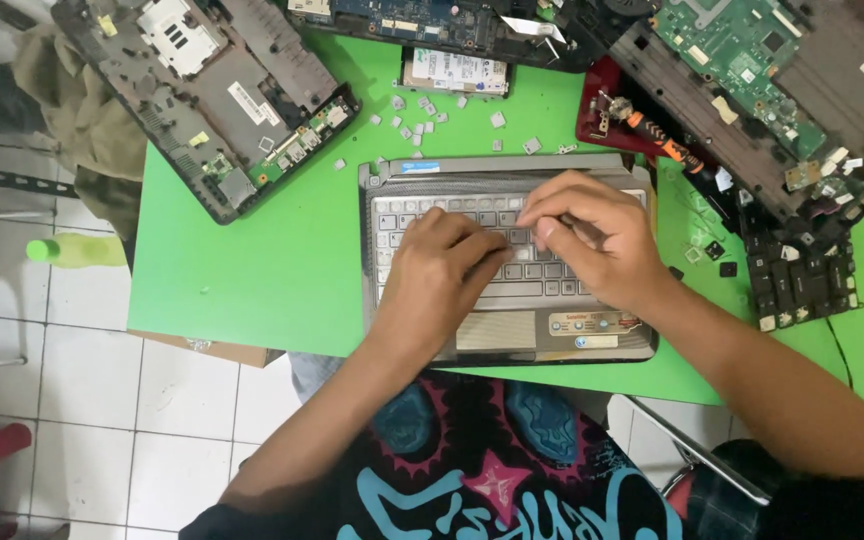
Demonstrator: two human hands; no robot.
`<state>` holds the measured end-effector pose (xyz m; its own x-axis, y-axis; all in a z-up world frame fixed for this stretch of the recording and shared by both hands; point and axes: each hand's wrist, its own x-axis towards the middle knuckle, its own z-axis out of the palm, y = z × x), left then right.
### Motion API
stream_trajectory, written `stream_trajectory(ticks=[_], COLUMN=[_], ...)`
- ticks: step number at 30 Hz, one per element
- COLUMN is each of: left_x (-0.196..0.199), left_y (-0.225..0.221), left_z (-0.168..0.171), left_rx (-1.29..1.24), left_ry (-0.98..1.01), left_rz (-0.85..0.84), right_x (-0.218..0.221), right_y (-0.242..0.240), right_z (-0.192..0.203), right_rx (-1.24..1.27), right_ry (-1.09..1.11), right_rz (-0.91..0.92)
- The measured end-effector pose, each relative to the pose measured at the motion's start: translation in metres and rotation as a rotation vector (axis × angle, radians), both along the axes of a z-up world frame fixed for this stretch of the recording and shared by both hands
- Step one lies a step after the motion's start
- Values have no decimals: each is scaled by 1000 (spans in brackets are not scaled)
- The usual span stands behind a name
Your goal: Reassembling a laptop keyboard by manually installing individual keycaps and their underlying hinge mechanisms.
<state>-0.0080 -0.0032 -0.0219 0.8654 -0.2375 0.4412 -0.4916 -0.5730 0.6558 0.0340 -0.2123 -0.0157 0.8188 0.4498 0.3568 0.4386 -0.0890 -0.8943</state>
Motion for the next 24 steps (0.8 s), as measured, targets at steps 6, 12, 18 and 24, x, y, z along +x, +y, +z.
stream_trajectory(ticks=[6, 12, 18, 24], left_x=[3, -5, -4, 0], left_y=[10, 20, 20, 18], left_z=[3, 15, 5, 1], left_rx=[-90, -26, -24, -55], left_ry=[-2, -53, -80, -49], left_rz=[-80, -78, -104, -110], right_x=[-4, -22, -24, -27], right_y=[2, 12, 6, 6], right_z=[16, 12, 1, -5], right_rx=[-71, -409, -513, -585], right_ry=[-206, -641, -630, -685], right_rz=[-69, -93, -98, -99])
